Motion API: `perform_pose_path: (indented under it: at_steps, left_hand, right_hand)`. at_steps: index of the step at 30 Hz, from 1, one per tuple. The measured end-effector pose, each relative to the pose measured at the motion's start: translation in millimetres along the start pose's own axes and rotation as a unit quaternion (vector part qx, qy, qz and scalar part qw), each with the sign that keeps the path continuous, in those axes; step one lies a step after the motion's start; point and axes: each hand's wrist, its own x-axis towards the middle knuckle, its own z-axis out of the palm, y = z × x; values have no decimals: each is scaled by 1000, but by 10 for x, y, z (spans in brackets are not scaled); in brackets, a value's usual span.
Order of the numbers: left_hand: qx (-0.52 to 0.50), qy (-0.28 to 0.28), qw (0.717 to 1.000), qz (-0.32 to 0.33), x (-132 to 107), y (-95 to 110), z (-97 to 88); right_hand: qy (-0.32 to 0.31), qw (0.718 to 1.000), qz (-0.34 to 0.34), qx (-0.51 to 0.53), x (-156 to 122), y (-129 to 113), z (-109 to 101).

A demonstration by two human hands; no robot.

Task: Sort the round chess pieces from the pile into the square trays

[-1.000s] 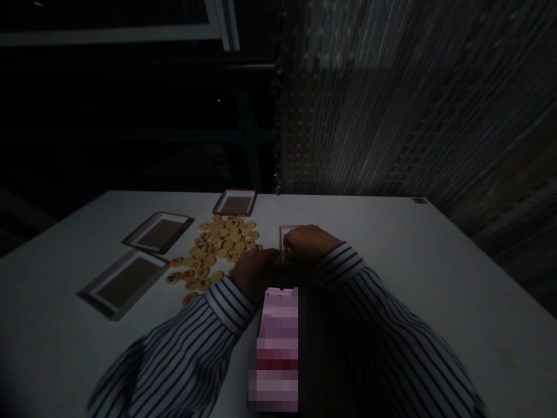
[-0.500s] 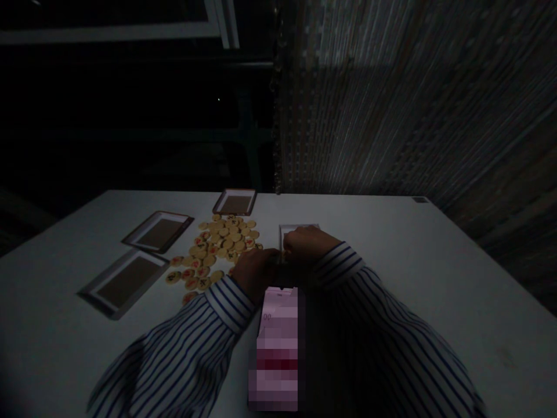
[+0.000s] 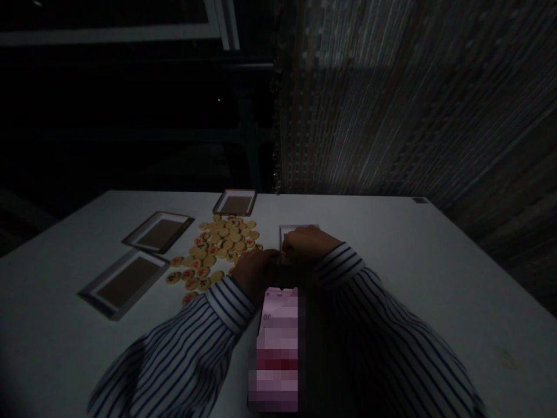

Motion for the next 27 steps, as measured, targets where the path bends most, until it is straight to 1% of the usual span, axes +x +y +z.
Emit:
perform_pose_path:
  at_steps: [11,15,20,27]
  left_hand:
    - [14,-12,1000,0,10,12,-20]
    - [12,-8,1000,0,6,21,-24]
    - [10,1,1000,-19,-2,35,-8]
    - [8,-4,1000,-19,9,24,7]
  right_hand:
    - [-7,1000,5,3,2,-1,12]
    - [-11,1000,0,9,8,-3,13]
    - [-10,1000,-2,-2,3,-7,5]
    - [-8,1000,-11,-13,8,-18,3]
